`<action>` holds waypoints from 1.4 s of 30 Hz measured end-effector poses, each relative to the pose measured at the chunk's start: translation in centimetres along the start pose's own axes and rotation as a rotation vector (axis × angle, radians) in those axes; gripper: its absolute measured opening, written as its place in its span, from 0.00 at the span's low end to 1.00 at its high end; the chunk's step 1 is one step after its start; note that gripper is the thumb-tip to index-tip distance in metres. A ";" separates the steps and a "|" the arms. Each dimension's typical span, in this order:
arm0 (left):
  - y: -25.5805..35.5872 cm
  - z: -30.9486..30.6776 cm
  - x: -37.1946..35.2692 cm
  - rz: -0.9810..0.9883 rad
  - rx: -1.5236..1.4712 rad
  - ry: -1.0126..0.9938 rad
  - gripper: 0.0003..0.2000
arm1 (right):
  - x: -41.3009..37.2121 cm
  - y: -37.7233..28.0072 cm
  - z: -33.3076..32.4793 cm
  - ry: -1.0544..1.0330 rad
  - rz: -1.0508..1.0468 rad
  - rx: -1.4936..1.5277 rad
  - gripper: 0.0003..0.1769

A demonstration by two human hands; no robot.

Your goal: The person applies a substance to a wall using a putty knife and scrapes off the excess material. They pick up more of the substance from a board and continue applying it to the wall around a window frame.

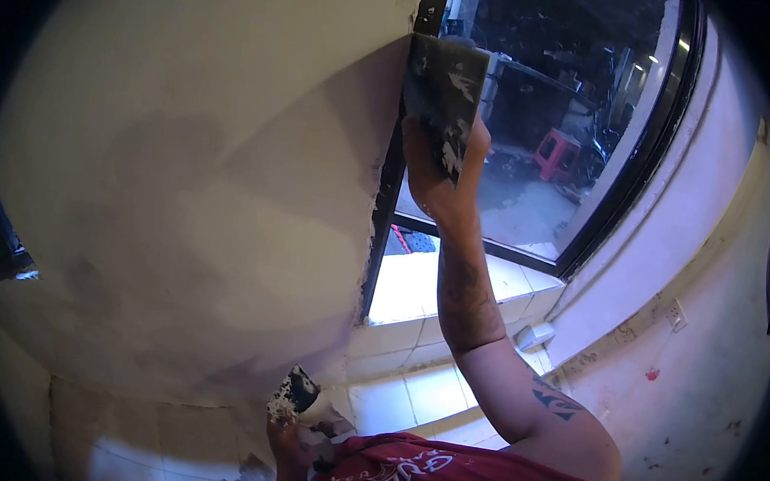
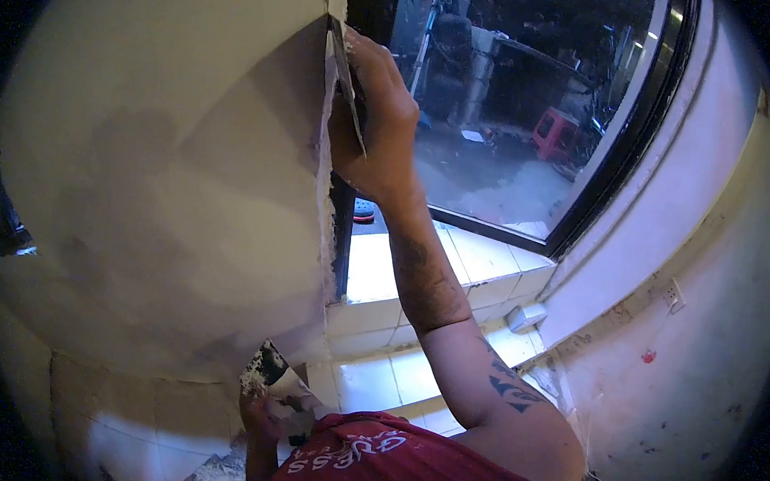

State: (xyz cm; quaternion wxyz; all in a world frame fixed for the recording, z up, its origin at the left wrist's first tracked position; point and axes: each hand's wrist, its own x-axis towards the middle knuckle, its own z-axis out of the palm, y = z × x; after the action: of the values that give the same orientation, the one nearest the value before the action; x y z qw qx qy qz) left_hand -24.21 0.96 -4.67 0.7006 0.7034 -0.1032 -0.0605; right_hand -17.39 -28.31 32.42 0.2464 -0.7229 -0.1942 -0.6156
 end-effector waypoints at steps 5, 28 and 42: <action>0.1 0.4 -0.1 -0.154 -0.285 0.046 0.22 | -1.0 0.3 0.2 -0.029 -0.046 -0.024 0.28; 0.0 -1.4 0.1 0.403 0.712 -0.174 0.25 | -5.0 -0.3 1.1 -0.031 -0.022 -0.098 0.28; -0.9 -0.9 0.1 0.351 0.646 -0.095 0.15 | -7.9 0.0 1.4 -0.061 0.110 -0.136 0.26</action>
State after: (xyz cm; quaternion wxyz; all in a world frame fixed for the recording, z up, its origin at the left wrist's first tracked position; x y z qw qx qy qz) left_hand -23.84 1.76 -5.51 0.4368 0.8562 -0.2685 0.0637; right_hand -17.61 -27.30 24.45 0.2243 -0.7659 -0.1192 -0.5907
